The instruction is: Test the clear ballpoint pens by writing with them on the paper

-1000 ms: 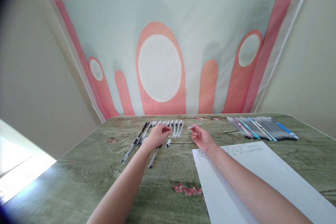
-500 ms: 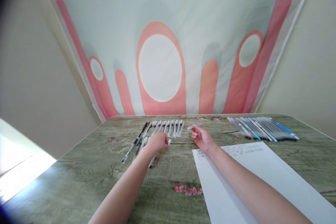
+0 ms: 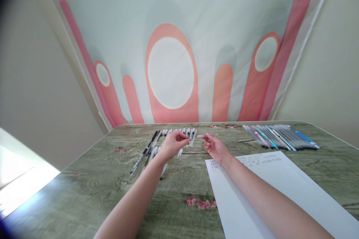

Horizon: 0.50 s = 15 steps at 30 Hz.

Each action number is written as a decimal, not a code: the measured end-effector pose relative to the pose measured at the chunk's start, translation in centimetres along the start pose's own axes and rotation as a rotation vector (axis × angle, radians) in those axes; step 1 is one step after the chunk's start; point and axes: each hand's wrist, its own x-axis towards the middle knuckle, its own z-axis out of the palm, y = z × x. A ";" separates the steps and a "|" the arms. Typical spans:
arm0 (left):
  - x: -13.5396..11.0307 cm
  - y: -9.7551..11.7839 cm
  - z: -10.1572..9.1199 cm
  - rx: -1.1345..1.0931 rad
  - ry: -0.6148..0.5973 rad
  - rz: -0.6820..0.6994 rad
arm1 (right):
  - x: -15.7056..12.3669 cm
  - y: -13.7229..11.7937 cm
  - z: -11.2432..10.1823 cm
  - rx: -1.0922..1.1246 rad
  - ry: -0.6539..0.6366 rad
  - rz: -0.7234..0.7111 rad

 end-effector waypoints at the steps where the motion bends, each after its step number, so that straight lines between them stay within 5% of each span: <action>1: 0.0 -0.1 0.5 -0.098 0.009 -0.014 | -0.1 0.0 0.1 -0.003 -0.008 0.002; 6: -0.1 -1.0 2.5 -0.409 0.056 -0.124 | -0.6 0.0 0.8 -0.030 -0.026 0.007; 15: -0.2 -1.8 3.5 -0.433 0.119 -0.162 | -0.9 0.1 1.3 -0.113 -0.019 -0.021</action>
